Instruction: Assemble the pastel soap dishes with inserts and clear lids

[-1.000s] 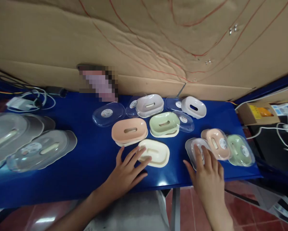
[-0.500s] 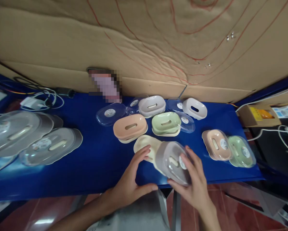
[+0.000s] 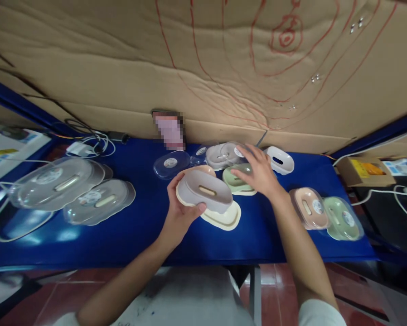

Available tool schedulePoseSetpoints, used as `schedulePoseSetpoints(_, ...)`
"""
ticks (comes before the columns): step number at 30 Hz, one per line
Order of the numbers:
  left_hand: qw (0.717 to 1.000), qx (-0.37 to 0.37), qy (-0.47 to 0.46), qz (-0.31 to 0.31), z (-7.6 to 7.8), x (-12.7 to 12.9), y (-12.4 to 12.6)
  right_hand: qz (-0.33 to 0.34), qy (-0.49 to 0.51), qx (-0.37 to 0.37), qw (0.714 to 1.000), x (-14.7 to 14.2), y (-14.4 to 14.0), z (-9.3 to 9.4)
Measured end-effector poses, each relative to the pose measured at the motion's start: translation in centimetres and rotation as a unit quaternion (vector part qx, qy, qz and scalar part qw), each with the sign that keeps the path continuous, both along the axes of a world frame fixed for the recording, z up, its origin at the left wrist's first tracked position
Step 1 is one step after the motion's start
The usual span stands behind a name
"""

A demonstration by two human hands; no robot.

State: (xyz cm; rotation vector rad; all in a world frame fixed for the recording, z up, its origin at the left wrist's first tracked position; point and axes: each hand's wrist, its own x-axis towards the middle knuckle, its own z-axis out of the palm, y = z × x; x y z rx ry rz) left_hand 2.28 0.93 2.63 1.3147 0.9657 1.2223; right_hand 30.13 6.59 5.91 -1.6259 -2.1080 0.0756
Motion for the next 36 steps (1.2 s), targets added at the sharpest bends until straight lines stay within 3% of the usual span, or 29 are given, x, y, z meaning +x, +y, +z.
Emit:
schedulePoseSetpoints(2, 1.0, 0.009, -0.02, -0.008, 0.0, 0.2, 0.5, -0.002, 0.018, 0.026, 0.999, -0.3, 0.3, 0.3)
schedulePoseSetpoints(4, 0.998, 0.004, -0.05, -0.029, 0.1, 0.6, 1.2, 0.044, 0.065, 0.044, 0.996, -1.5, -0.6, 0.9)
schedulePoseSetpoints(7, 0.995, -0.014, -0.075, -0.063, 0.3, 1.0, 2.7, 0.181, 0.145, -0.011, 0.973, -3.9, -2.6, 1.8)
schedulePoseSetpoints(10, 0.991, -0.016, -0.089, -0.098, 0.6, 1.4, 4.7, 0.208, 0.192, -0.031, 0.959, -5.4, -3.9, 2.2)
schedulePoseSetpoints(14, 0.991, 0.005, -0.084, -0.102, 1.0, 2.2, 7.5, 0.144, 0.144, 0.005, 0.979, -4.9, -4.0, 1.9)
schedulePoseSetpoints(17, 0.992, 0.058, -0.022, -0.106, 0.8, 2.8, 9.1, 0.036, 0.1, 0.068, 0.992, -3.2, -2.9, 1.4)
schedulePoseSetpoints(20, 0.973, 0.155, 0.151, -0.079, 0.7, 2.8, 10.3, -0.034, 0.037, 0.092, 0.994, -0.7, -1.2, 1.0)
schedulePoseSetpoints(23, 0.919, 0.213, 0.332, -0.025, 0.9, 2.3, 11.0, -0.018, -0.031, 0.057, 0.998, 2.4, -1.3, 0.9)
schedulePoseSetpoints(25, 0.893, 0.215, 0.395, 0.005, 1.1, 1.9, 11.2, -0.051, -0.069, 0.056, 0.995, 4.9, -3.4, 0.8)
schedulePoseSetpoints(27, 0.878, 0.213, 0.428, 0.016, 1.2, 1.5, 11.1, -0.137, -0.104, 0.065, 0.983, 7.5, -7.1, 0.6)
schedulePoseSetpoints(31, 0.853, 0.262, 0.452, 0.002, 1.1, 0.8, 8.5, -0.342, -0.184, 0.033, 0.921, 10.4, -15.4, -1.4)
schedulePoseSetpoints(34, 0.844, 0.329, 0.42, -0.043, 1.1, 0.6, 4.1, -0.33, -0.209, -0.015, 0.92, 9.6, -19.0, -3.9)
schedulePoseSetpoints(36, 0.857, 0.347, 0.367, -0.1, 1.2, 0.5, 0.6, -0.311, -0.195, -0.01, 0.93, 8.5, -20.2, -5.3)
